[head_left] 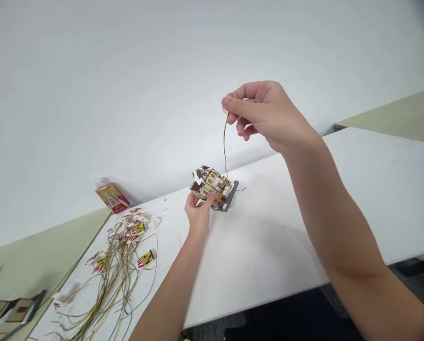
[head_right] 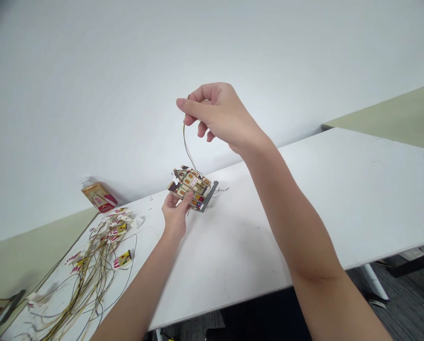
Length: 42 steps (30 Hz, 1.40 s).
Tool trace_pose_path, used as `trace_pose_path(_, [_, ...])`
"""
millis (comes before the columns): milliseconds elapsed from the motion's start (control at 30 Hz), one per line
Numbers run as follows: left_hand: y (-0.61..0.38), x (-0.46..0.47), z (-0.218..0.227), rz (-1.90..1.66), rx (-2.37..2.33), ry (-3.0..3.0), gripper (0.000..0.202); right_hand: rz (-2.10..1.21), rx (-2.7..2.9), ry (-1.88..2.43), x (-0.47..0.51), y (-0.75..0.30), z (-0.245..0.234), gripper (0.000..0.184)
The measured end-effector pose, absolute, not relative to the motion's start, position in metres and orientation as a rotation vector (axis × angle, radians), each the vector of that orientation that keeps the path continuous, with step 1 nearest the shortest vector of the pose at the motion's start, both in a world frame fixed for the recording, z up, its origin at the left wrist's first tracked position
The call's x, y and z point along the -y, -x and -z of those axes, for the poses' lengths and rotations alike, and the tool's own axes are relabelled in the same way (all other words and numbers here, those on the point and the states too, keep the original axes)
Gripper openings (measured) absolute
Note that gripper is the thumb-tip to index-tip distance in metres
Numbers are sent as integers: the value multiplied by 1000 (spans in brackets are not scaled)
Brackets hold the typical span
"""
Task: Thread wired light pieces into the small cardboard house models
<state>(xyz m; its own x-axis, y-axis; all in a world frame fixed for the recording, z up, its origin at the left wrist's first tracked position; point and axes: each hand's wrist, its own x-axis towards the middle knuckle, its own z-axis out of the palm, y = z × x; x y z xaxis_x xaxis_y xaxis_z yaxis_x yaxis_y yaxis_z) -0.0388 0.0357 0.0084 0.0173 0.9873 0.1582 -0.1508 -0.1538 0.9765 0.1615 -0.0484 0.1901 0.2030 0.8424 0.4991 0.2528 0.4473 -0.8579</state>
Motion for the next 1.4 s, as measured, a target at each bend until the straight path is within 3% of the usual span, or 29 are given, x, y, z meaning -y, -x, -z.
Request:
trace_pose_path(300, [37,-33,-8,-1339,-948,-1242,54,-483,1346,1310,46,-156,-191,29])
trace_pose_path(700, [38,-28,-14,-1432,-936,-1386,54,-505,1407,1268,26,-148,-180,21])
trace_pose_path(1133, [40,-34,-21,-1305,-935,-939,50,-794,1840,1147,-14,-134,-147,14])
trace_pose_path(1400, [42,-38,-21,-1264,-950,-857,47,-807,2055,1031,-37,-137,-127,15])
